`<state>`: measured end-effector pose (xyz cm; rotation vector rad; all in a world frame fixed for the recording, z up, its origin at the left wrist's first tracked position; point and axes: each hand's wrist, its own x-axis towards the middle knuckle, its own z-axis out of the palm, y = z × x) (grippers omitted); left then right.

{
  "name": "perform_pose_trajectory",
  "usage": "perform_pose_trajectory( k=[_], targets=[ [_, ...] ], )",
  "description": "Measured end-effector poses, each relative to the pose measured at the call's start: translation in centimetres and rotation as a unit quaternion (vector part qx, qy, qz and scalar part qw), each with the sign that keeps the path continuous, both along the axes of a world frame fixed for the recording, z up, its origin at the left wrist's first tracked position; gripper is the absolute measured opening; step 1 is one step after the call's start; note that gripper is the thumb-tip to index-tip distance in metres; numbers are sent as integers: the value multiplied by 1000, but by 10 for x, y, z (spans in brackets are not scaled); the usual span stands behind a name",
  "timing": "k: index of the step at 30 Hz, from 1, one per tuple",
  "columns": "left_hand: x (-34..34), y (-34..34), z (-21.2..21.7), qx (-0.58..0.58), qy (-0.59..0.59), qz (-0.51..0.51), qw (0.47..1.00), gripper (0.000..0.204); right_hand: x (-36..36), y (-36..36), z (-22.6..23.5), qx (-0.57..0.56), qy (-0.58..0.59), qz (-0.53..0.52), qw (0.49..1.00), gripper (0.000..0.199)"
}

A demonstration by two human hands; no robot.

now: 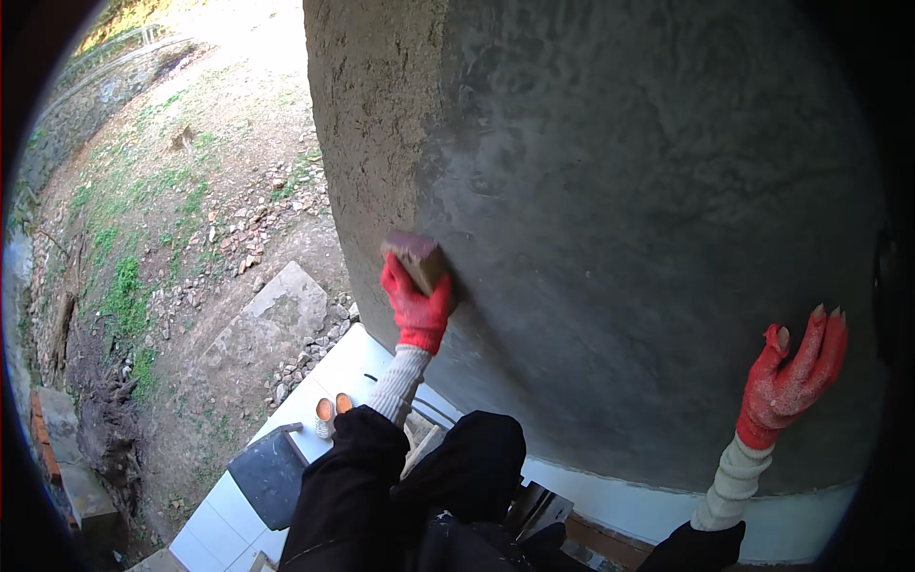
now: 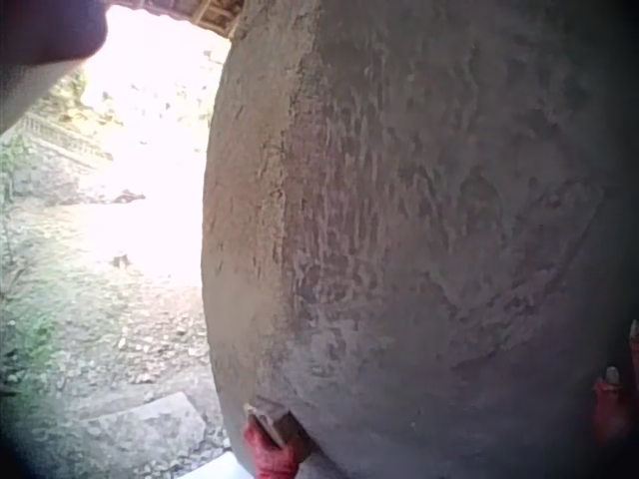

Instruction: The person sands the surface of a circular concrete wall section using a sanding block held in red gloved hands.

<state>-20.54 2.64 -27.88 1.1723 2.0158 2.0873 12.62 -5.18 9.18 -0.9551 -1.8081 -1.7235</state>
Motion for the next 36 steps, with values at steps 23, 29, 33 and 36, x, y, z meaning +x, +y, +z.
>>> perform_pose_trajectory(
  k=[23,29,33,36],
  targets=[
    [47,0,115,-31,-232,77,969,102,11,2,2,6,-1,2,1000,38],
    [180,-74,104,255,102,-271,923,56,5,11,-7,-8,10,9,1000,38],
    [188,-75,103,282,140,-279,907,45,19,1,4,14,-21,-14,1000,38],
    [114,-54,71,67,59,-75,993,97,14,8,-8,20,0,-10,1000,39]
  ],
)
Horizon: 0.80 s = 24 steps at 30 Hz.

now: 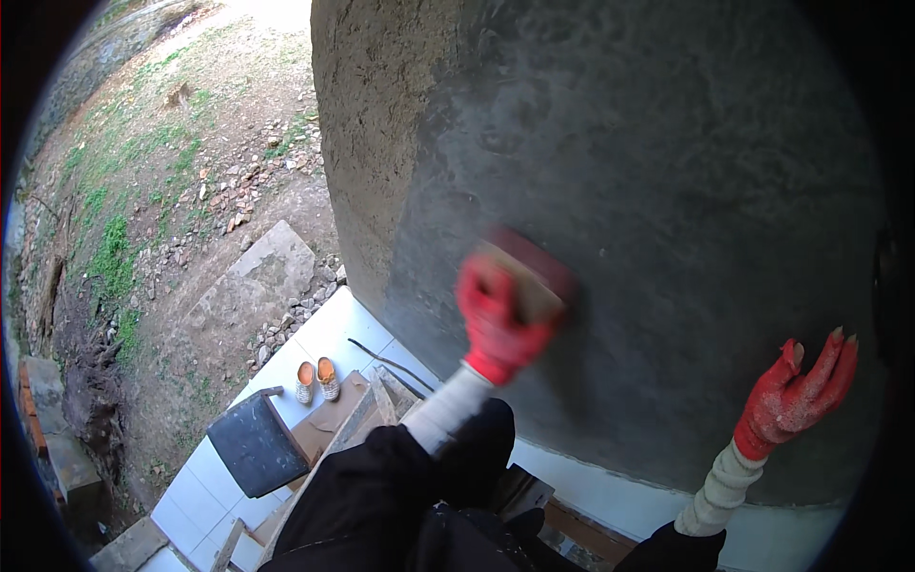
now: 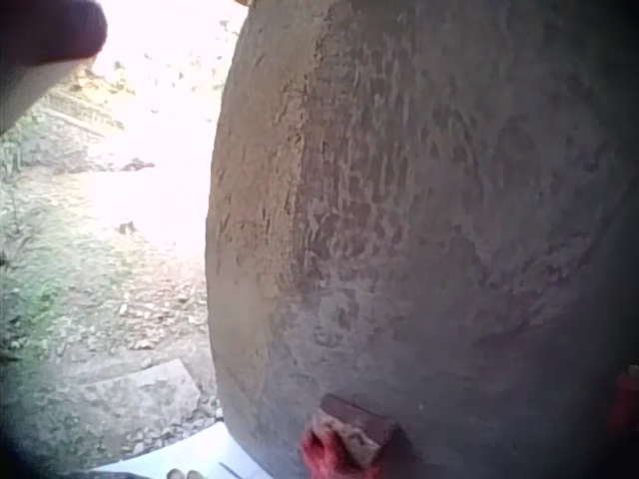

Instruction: The person sands the surface of a circular concrete wall section using a sanding block held in red gloved hands.

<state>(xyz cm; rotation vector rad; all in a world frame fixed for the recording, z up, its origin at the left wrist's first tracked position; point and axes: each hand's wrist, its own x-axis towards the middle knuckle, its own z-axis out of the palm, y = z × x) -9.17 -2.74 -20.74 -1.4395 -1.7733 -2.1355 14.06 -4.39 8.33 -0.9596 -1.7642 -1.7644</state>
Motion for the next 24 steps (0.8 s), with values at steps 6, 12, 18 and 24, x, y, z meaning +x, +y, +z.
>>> perform_pose_trajectory(
  k=[6,12,18,24],
  targets=[
    [-66,48,-18,-138,-345,167,913,98,9,0,11,-10,-22,12,1000,39],
    [83,-25,-20,204,82,-220,950,57,11,-1,14,-14,-21,-16,1000,39],
    [12,3,-29,-8,-100,-5,995,83,9,0,7,-33,19,6,999,39],
    [-44,43,-18,-101,-295,157,937,94,34,7,21,-11,-55,-1,998,40]
  ],
)
